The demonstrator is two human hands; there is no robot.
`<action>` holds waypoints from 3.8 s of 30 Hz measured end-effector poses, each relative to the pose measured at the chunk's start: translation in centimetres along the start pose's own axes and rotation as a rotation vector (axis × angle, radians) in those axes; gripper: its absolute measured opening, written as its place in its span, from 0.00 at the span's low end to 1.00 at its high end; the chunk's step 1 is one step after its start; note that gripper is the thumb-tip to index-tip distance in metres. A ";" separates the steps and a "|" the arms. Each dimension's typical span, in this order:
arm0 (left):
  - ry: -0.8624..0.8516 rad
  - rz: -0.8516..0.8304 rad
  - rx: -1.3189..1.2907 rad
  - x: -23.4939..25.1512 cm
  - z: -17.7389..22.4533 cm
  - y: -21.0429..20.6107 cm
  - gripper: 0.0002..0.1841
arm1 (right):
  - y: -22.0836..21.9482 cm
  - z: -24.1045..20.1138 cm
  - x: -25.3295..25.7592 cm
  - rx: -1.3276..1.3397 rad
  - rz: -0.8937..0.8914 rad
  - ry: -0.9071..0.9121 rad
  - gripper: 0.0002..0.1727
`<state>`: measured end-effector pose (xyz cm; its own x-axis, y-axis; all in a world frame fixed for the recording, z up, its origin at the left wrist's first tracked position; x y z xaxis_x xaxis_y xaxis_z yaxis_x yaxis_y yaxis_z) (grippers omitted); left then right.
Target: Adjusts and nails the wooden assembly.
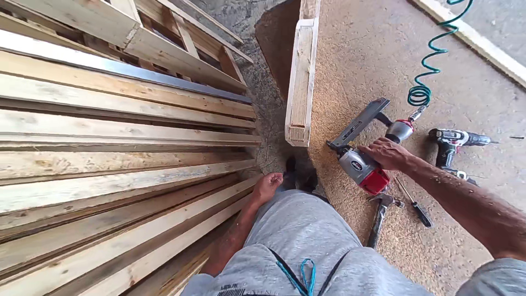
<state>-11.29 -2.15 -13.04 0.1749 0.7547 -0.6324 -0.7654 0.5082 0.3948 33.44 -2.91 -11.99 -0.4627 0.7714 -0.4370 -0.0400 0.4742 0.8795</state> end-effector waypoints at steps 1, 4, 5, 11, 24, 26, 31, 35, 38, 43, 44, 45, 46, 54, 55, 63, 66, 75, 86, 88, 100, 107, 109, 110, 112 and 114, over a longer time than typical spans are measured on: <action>-0.031 -0.018 0.016 0.3 0.9 -0.2 0.20 | 1.7 -1.5 -0.4 -0.009 0.029 0.004 0.47; -0.169 -0.105 0.048 0.7 4.8 -1.7 0.22 | 7.4 -6.9 -2.8 -0.053 0.119 -0.024 0.27; -0.224 -0.138 0.013 0.7 6.5 -2.3 0.22 | 9.2 -8.2 -4.0 -0.047 0.171 -0.060 0.24; -0.690 -0.311 -0.103 -3.7 18.2 -6.5 0.47 | 14.4 -12.4 -16.5 0.649 0.715 -0.367 0.27; -0.500 -0.152 -0.256 -2.8 19.5 -10.7 0.28 | 3.7 -10.9 -8.1 2.330 0.749 -0.084 0.22; -0.438 -0.109 -0.209 -2.3 18.7 -9.9 0.27 | 2.1 -11.6 -6.2 2.478 0.630 -0.026 0.21; -0.352 -0.072 -0.142 -0.6 18.2 -8.6 0.27 | 2.2 -12.1 -3.6 2.601 0.540 0.055 0.19; -0.323 -0.095 -0.160 -0.2 18.1 -8.7 0.25 | 3.0 -12.0 -3.8 2.608 0.535 0.015 0.19; -0.306 -0.130 -0.214 -0.3 18.4 -8.8 0.26 | 3.4 -12.0 -3.8 2.606 0.533 -0.029 0.19; -0.265 -0.123 -0.225 0.1 17.8 -8.5 0.26 | 3.5 -12.2 -3.4 2.608 0.494 -0.069 0.21; -0.263 -0.121 -0.228 0.1 17.6 -8.4 0.26 | 3.4 -12.3 -3.2 2.609 0.489 -0.067 0.21; -0.263 -0.121 -0.228 0.1 17.6 -8.3 0.26 | 3.4 -12.3 -3.1 2.610 0.482 -0.065 0.21; -0.260 -0.121 -0.223 0.1 17.6 -8.2 0.26 | 3.4 -12.3 -3.1 2.610 0.476 -0.069 0.21; -0.273 -0.145 -0.196 0.1 17.6 -8.2 0.26 | 3.3 -12.3 -3.5 2.613 0.509 -0.116 0.19; -0.288 -0.166 -0.200 0.1 17.7 -8.6 0.26 | 3.1 -12.1 -3.8 2.614 0.523 -0.126 0.19; -0.353 -0.117 0.049 -0.9 16.5 0.0 0.18 | 2.2 -11.8 -10.5 2.294 0.867 -0.331 0.17; -0.473 0.177 0.144 2.0 14.3 8.0 0.14 | 2.2 -13.7 -13.9 2.025 0.964 -0.536 0.17; -1.274 0.005 0.855 7.8 24.0 10.2 0.41 | -0.6 -25.8 -12.8 1.439 0.696 -0.927 0.17; -1.913 -0.772 1.237 11.3 31.9 -1.0 0.45 | 4.0 -36.9 2.7 1.217 0.134 -0.982 0.16; -1.943 -0.728 1.220 11.0 32.9 -2.0 0.44 | 5.1 -38.0 3.2 1.197 0.148 -1.057 0.17; -1.790 -0.625 1.266 12.1 36.8 -11.8 0.53 | 16.8 -37.1 3.5 0.578 0.040 -1.195 0.32; -1.509 -0.491 0.721 10.1 33.9 -2.8 0.39 | 20.9 -33.6 5.8 0.179 0.186 -1.199 0.24; -1.016 -0.737 0.476 10.0 29.0 0.2 0.32 | 21.4 -33.1 7.0 0.121 0.232 -1.178 0.23; -0.675 -0.986 0.339 9.4 25.9 0.9 0.31 | 21.7 -32.8 7.7 0.105 0.243 -1.173 0.23; -0.161 -1.340 0.040 7.4 21.2 1.9 0.32 | 21.7 -32.4 9.3 0.100 0.222 -1.166 0.24; -0.018 -1.439 -0.147 7.7 20.2 1.5 0.30 | 21.5 -31.9 10.7 0.057 0.196 -1.190 0.25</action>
<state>1.39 12.79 -3.80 0.8402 -0.3590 -0.4064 0.0219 0.7714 -0.6360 -0.64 2.01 8.22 0.6505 0.7260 -0.2232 -0.0074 0.3000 0.9539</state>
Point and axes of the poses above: each hand's wrist, its own x-axis towards the middle knuckle, its own y-axis out of the back of the hand, z = x × y, the point moved 7 cm from there along x, towards the middle knuckle, and after that the axes turned 7 degrees about z, right-handed, at the moved point
